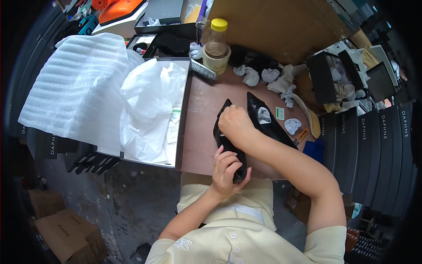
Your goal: Packaging shoes into boxes with protective wrapping.
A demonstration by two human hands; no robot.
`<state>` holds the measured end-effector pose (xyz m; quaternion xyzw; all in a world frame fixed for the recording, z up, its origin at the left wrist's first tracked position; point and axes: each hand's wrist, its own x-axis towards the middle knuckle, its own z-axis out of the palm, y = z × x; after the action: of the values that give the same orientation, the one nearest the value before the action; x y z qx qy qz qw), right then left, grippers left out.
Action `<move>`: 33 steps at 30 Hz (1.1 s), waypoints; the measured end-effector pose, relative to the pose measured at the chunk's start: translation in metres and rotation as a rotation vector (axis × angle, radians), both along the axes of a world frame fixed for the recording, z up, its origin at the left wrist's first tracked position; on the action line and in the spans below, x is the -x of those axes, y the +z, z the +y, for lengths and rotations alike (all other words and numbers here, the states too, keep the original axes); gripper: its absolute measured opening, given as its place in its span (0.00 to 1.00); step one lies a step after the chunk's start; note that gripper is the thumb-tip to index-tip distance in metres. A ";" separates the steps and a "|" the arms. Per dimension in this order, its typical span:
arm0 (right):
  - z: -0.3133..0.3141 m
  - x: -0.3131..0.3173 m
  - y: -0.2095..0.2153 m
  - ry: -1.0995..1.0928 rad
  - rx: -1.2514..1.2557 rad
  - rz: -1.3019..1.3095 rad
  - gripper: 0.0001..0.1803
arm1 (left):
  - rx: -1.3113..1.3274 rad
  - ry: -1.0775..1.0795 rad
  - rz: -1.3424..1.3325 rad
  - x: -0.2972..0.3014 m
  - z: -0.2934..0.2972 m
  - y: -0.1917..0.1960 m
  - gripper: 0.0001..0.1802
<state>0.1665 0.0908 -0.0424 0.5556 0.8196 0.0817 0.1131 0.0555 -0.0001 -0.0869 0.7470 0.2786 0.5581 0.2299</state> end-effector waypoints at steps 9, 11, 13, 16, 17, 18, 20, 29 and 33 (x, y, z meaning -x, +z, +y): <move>-0.009 -0.016 0.032 -0.175 0.284 0.526 0.06 | -0.042 0.016 0.008 0.006 -0.004 -0.007 0.25; -0.014 -0.020 0.042 -0.154 0.142 0.465 0.12 | -0.040 0.024 0.012 0.007 -0.004 -0.007 0.24; -0.018 -0.024 0.038 -0.069 -0.014 0.400 0.15 | -0.042 0.018 0.007 0.006 -0.003 -0.006 0.24; -0.022 -0.018 0.007 -0.100 0.007 0.283 0.17 | -0.040 -0.002 -0.014 0.004 -0.004 -0.003 0.21; -0.023 -0.012 0.005 -0.113 0.023 0.241 0.17 | -0.037 -0.003 -0.008 0.005 -0.004 -0.003 0.21; -0.022 -0.013 0.007 -0.102 0.038 0.259 0.16 | -0.033 -0.005 -0.002 0.005 -0.004 -0.002 0.20; -0.023 -0.018 0.029 -0.152 0.025 0.382 0.16 | -0.008 -0.009 0.010 0.008 -0.004 -0.001 0.20; -0.022 -0.010 0.019 0.193 0.057 0.029 0.04 | 0.004 -0.024 0.116 0.001 -0.008 0.013 0.18; -0.004 -0.011 0.004 0.328 0.135 0.122 0.03 | -0.030 -0.028 0.045 0.001 -0.003 0.005 0.18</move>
<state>0.1771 0.0868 -0.0382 0.4095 0.9082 0.0099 0.0855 0.0541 -0.0029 -0.0822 0.7667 0.2646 0.5419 0.2201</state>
